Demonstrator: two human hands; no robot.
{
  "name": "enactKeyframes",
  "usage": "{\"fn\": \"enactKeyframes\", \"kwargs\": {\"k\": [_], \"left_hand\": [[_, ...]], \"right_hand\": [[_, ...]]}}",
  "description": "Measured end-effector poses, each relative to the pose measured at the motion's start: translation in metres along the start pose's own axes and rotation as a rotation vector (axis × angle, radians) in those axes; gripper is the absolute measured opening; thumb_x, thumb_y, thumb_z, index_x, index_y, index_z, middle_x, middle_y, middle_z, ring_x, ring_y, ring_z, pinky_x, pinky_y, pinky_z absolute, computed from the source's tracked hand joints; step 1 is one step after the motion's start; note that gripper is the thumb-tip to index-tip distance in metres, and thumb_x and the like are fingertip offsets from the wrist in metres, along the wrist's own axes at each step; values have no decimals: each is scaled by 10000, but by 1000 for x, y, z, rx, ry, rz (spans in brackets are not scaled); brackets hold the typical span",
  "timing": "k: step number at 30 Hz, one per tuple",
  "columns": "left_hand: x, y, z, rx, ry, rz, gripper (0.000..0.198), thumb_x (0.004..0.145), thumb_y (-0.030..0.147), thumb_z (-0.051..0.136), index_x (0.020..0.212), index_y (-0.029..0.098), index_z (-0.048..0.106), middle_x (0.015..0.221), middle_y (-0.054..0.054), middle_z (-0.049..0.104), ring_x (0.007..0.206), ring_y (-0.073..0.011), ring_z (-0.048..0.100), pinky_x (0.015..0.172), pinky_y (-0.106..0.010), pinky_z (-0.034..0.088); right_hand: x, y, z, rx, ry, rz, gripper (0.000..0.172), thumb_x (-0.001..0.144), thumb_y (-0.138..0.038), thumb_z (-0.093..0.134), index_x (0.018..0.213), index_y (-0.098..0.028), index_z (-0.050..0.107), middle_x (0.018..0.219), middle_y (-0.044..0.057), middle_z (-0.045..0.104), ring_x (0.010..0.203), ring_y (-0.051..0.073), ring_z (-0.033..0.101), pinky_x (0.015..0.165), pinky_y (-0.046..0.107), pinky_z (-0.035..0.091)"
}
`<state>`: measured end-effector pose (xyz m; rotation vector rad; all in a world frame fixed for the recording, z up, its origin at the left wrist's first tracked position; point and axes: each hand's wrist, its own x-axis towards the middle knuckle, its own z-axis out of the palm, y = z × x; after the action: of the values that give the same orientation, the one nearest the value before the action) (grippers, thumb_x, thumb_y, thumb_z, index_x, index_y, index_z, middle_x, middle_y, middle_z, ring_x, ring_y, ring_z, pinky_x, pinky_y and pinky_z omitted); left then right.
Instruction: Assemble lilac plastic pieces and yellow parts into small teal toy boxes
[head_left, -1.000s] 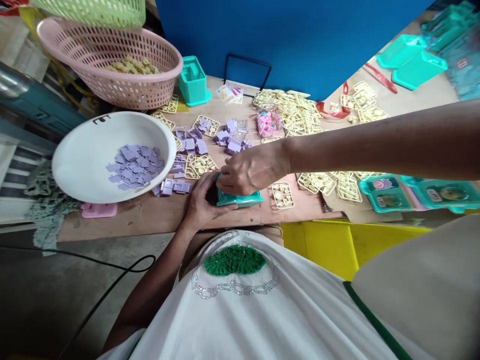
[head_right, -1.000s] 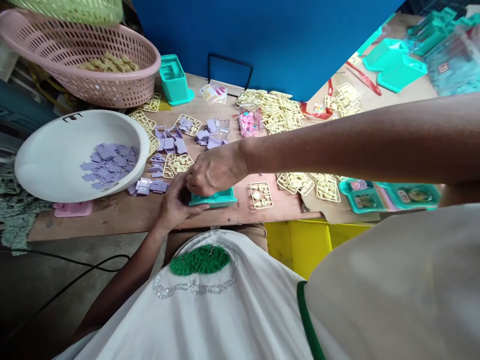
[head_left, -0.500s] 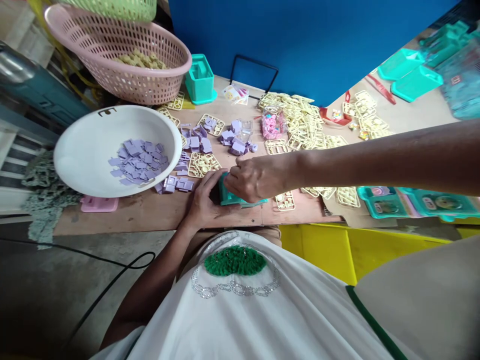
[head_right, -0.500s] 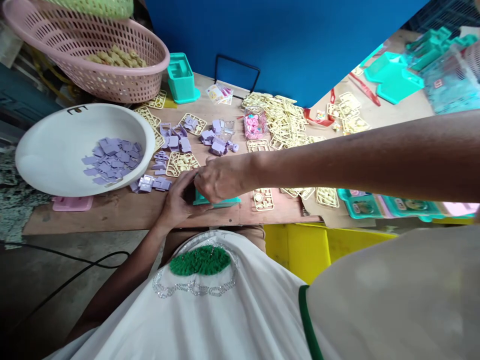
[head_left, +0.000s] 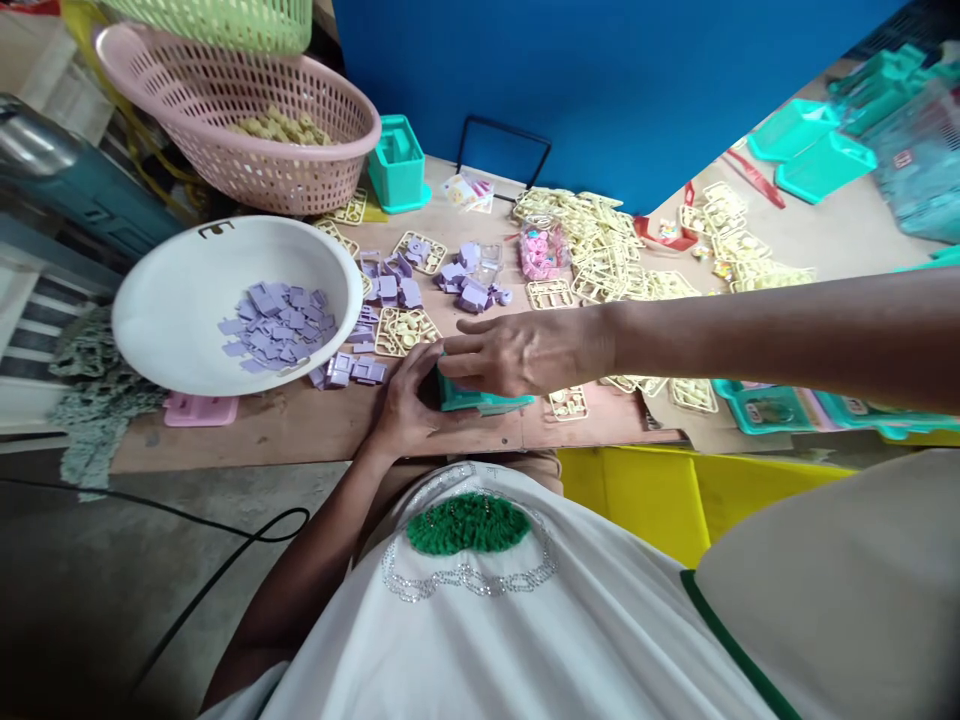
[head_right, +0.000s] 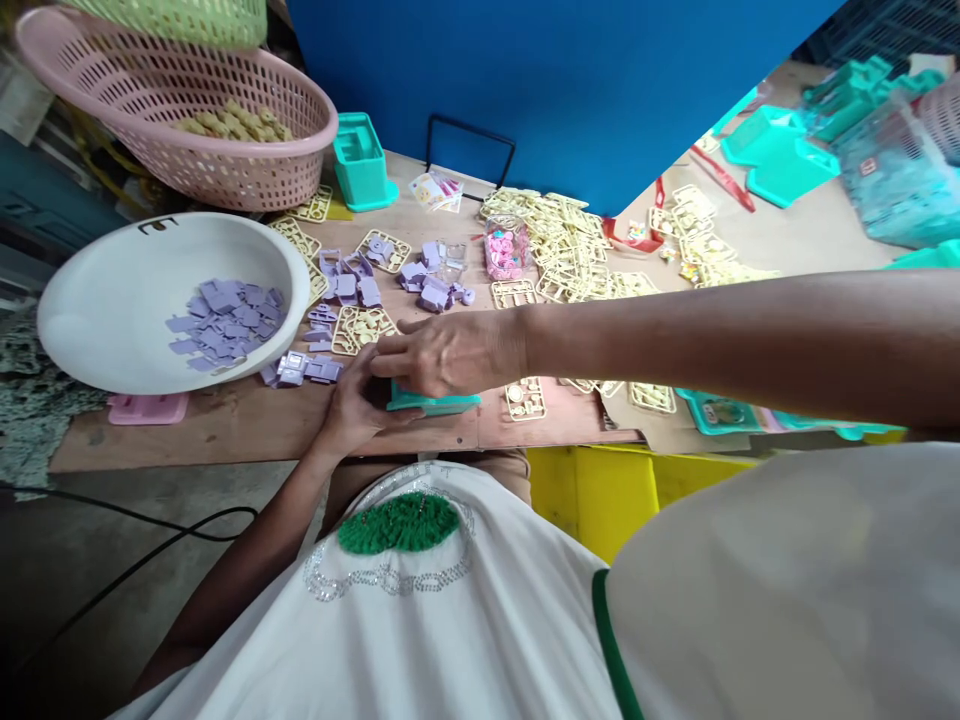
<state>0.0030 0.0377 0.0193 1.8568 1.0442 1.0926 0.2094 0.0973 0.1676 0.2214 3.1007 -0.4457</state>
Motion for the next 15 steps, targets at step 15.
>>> {"fn": "enactKeyframes", "kwargs": {"k": [15], "left_hand": [[5,-5,-4,-34,-34,69,805,654,546,1007,1313,204,698,1307,-133,724,1259,-341,704,1131,-511,578]], "right_hand": [[-3,9,-3,68,-128,-51,372,1087,-63,419,1012,-241,736,1204,79,742,1314,238,613,1138,446,547]]}}
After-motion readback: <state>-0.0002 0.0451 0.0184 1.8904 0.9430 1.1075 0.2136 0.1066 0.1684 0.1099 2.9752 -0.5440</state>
